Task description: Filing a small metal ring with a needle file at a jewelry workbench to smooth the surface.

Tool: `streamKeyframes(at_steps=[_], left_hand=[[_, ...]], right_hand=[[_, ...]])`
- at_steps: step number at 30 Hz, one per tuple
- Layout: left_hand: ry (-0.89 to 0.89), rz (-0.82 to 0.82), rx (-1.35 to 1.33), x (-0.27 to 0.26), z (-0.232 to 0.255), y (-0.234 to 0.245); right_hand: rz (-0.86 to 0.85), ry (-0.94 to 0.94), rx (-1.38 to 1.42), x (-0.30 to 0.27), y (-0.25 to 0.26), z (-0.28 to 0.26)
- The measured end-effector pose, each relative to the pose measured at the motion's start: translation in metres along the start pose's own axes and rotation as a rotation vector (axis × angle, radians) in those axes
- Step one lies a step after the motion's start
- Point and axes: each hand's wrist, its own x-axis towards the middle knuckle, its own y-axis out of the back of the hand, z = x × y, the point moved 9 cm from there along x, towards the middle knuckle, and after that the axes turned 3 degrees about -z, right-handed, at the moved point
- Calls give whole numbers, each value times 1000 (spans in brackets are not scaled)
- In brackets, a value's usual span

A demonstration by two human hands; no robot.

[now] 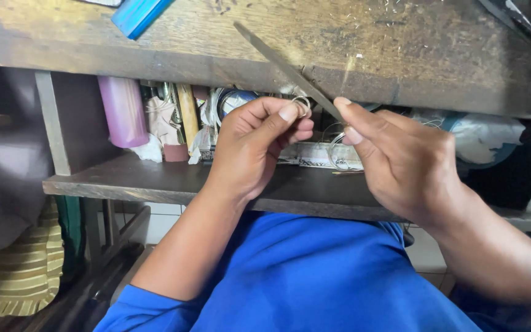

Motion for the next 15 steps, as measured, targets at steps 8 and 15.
streamKeyframes(at_steps=[8, 15], left_hand=[[41, -214, -19, -8, -1, -21], [71, -181, 55, -7, -5, -17]], right_hand=[[8, 54, 95, 11, -8, -4], [-53, 94, 167, 16, -11, -8]])
